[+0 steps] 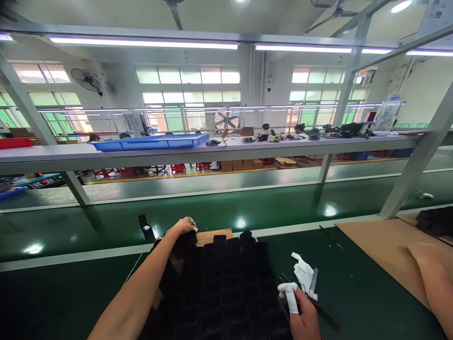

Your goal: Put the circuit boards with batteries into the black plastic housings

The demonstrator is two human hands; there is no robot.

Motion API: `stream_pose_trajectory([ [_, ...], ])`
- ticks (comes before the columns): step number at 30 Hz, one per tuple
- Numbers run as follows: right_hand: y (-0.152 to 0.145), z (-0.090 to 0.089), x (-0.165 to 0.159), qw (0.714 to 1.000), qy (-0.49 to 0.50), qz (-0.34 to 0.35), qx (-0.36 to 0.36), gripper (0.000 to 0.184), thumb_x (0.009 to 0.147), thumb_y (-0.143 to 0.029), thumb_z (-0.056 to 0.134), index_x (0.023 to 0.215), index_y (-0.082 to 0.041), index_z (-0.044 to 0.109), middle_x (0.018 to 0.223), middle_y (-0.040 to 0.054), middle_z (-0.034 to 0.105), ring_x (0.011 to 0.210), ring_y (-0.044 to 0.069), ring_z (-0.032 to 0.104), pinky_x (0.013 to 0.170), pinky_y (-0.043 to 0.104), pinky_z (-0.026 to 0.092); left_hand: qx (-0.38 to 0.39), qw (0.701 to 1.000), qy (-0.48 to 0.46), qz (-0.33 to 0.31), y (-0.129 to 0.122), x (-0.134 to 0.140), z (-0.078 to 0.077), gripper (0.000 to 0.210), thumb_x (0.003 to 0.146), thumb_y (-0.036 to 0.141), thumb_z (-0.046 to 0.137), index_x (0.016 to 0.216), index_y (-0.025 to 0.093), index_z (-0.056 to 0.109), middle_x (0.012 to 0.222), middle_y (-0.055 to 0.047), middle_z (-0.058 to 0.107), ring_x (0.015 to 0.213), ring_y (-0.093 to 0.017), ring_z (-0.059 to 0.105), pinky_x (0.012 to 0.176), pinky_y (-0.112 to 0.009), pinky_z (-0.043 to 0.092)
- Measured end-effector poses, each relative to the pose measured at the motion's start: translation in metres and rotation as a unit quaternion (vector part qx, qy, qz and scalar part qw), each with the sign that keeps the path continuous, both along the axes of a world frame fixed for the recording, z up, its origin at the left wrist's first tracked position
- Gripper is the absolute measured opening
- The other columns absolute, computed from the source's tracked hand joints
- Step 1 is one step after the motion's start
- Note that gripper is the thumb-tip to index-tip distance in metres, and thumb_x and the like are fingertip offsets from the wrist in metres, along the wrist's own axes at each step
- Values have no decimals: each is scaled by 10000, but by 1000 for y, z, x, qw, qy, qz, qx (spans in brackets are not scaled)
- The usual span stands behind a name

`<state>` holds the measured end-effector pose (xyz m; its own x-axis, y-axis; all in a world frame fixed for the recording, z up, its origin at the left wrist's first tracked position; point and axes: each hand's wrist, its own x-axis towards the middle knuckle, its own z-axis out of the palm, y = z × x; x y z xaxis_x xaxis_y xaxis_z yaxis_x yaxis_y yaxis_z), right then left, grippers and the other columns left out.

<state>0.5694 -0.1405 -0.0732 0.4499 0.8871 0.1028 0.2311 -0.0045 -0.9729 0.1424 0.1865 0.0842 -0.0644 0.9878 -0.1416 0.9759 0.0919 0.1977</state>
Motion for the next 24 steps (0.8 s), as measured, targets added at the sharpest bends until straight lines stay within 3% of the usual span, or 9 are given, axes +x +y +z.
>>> stream_pose_trajectory([
  [4, 0, -3, 1, 999, -26, -13, 24, 558, 905, -668, 709, 1153, -189, 855, 1247, 125, 851, 1221, 381, 793, 930, 342, 679, -10, 999, 15, 34, 8, 0, -8, 409, 1035, 428, 788, 1357, 187, 714, 1503, -137, 676, 1394, -339, 651, 1169, -584, 587],
  [9, 0, -1, 0, 999, -37, -36, 18, 593, 835, -727, 716, 1042, -196, 880, 1139, 127, 871, 1153, 389, 822, 900, 352, 696, 11, 997, 2, 77, 11, -5, -6, 422, 1022, 423, 799, 1359, 185, 708, 1519, -140, 658, 1413, -349, 628, 1185, -592, 563],
  [12, -2, 5, -6, 996, -24, -76, 26, 556, 801, -718, 740, 994, -215, 877, 1120, 115, 874, 1152, 392, 819, 897, 358, 696, 45, 995, -31, 88, 5, -6, -3, 390, 1011, 432, 805, 1295, 176, 725, 1479, -135, 676, 1408, -347, 620, 1199, -595, 538],
  [16, -3, 13, -11, 996, -16, -77, 34, 498, 761, -680, 778, 945, -224, 859, 1075, 116, 873, 1120, 402, 817, 815, 360, 705, 114, 979, -125, 113, -13, -5, 2, 339, 992, 419, 828, 1208, 172, 744, 1388, -121, 717, 1376, -339, 639, 1214, -601, 516],
  [20, -3, 16, -12, 997, -10, -78, 26, 506, 727, -691, 752, 902, -224, 834, 1054, 121, 868, 1109, 412, 812, 828, 385, 701, 218, 923, -283, 140, -35, -2, 18, 357, 979, 345, 844, 1268, 174, 724, 1399, -118, 709, 1416, -350, 616, 1238, -624, 503],
  [22, -3, 15, -12, 996, -6, -85, 22, 503, 697, -685, 751, 893, -228, 829, 1059, 115, 870, 1096, 414, 814, 853, 399, 691, 261, 871, -384, 158, -45, 2, 34, 393, 982, 318, 844, 1320, 177, 702, 1376, -112, 714, 1361, -336, 652, 1196, -605, 548],
  [24, -3, 15, -12, 996, 5, -89, 8, 539, 694, -712, 733, 909, -230, 844, 1051, 112, 876, 1092, 420, 817, 864, 416, 682, 282, 801, -498, 175, -56, 7, 52, 366, 1008, 317, 818, 1320, 173, 692, 1297, -97, 733, 1217, -292, 714, 1086, -534, 624],
])
